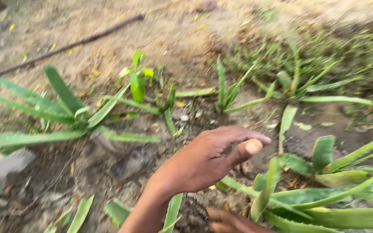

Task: The person clears weeds and grass from a garden bed by hand, digs small holes in the soil using a metal tool, and places aloe vera leaves and plants into the ground.

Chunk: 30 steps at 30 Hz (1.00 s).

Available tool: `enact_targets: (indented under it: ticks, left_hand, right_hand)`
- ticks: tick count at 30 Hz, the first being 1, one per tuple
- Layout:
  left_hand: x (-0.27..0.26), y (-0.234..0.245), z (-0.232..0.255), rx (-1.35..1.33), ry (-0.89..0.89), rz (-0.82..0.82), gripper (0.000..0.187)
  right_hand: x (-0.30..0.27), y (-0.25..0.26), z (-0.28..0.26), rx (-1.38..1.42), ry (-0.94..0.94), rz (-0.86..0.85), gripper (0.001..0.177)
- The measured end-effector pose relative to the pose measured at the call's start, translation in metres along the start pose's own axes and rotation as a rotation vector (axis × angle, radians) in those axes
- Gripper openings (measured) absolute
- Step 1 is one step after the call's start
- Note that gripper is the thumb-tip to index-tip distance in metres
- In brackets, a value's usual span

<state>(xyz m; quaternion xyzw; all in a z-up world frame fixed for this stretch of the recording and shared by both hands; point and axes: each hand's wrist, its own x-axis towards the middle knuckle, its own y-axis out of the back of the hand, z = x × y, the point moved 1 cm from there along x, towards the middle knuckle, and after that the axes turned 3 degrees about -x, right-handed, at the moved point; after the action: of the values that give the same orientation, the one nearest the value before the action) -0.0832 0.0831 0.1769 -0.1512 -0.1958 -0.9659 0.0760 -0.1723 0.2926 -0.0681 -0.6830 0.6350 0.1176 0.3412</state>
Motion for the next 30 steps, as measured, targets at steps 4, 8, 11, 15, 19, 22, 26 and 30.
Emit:
enact_targets:
  ticks: [4, 8, 11, 15, 19, 22, 26, 30]
  left_hand:
    - [0.028, 0.007, 0.014, 0.039, 0.047, -0.154, 0.057]
    - [0.044, 0.000, -0.011, 0.106, 0.211, -0.322, 0.066]
    - [0.031, -0.004, -0.046, -0.264, 0.478, -0.416, 0.079]
    - [-0.009, -0.048, -0.106, -0.645, 0.815, -0.258, 0.081]
    - [-0.033, -0.117, -0.159, -1.010, 0.673, 0.216, 0.063]
    - [-0.053, -0.155, -0.160, -1.157, 0.696, 0.436, 0.101]
    - [-0.068, -0.174, -0.105, -1.062, 0.656, 0.503, 0.094]
    - [-0.065, -0.180, -0.084, -0.541, 0.671, 0.332, 0.086]
  right_hand:
    - [-0.085, 0.004, -0.122, -0.828, 0.121, -0.056, 0.053]
    - [-0.184, -0.001, -0.195, -2.134, 0.599, -0.375, 0.052]
    - [-0.174, -0.030, -0.240, -2.735, 0.619, -0.762, 0.042]
    - [-0.148, -0.026, -0.256, -2.769, 1.427, -0.283, 0.058]
    - [-0.123, 0.017, -0.265, -2.790, 1.606, -0.044, 0.056]
    - [-0.113, 0.037, -0.267, -2.914, 1.211, -0.241, 0.111]
    - [-0.109, 0.028, -0.265, -2.863, 0.913, -0.386, 0.102]
    - [-0.115, 0.028, -0.262, -2.922, 1.077, -0.393, 0.108]
